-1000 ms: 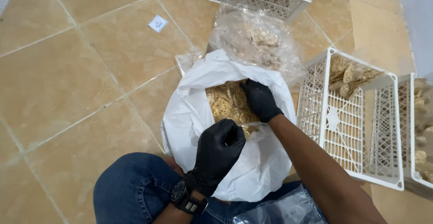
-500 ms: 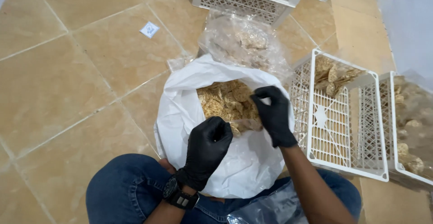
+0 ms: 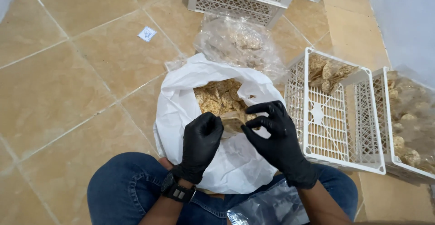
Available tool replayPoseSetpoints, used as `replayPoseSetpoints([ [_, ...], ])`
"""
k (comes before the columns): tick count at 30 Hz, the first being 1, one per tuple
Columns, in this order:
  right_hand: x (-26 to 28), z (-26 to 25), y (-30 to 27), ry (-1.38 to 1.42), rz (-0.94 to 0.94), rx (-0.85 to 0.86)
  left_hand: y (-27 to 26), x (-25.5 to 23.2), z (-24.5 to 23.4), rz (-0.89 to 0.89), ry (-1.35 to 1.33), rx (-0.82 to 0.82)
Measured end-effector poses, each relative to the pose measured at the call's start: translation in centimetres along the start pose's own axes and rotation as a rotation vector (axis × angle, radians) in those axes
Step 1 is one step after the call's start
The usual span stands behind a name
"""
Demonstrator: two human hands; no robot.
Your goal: Package crackers into small plastic bags and sort them into crates
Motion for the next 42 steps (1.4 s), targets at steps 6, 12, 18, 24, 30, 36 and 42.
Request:
replayPoseSetpoints([
  [6, -0.4, 2.2, -0.4, 0.073, -0.057, 0.074, -0.1, -0.5, 0.5, -0.017, -0.034, 0.026],
  [12, 2.1, 3.4, -0.6, -0.203, -0.112, 0.031, -0.2, 0.4, 0.5, -0.011, 0.025, 0.047],
  [18, 2.9, 2.7, 0.0, -0.306, -0.253, 0.045, -0.2, -0.5, 0.6, 0.023, 0.050, 0.054],
  [24, 1.2, 1.4, -1.4, 0.130, -0.183, 0.073, -0.3, -1.4, 1.1, 0.099, 0.021, 0.085],
  [30, -0.1, 2.6, -3.3, 0.033, -0.241, 0.143, -0.3, -2.3, 1.7, 0.156, -0.029, 0.131],
  [36, 1.2, 1.2, -2.1, 0.155, -0.293, 0.139, -0.6, -2.3, 2.0, 0.164, 0.006, 0.201],
  [42, -0.8, 5.3, -3.2, 0.565, 0.059, 0.410, -0.9, -1.9, 2.3, 0.162, 0.008, 0.212],
])
Point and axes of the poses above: each hand's wrist, its own y-axis towards the middle knuckle, its own z-axis out of the palm, x = y × z, the point moved 8 cm from there along y, towards the middle knuckle, and after that the axes turned 14 degrees about -y, right-handed, at the moved point
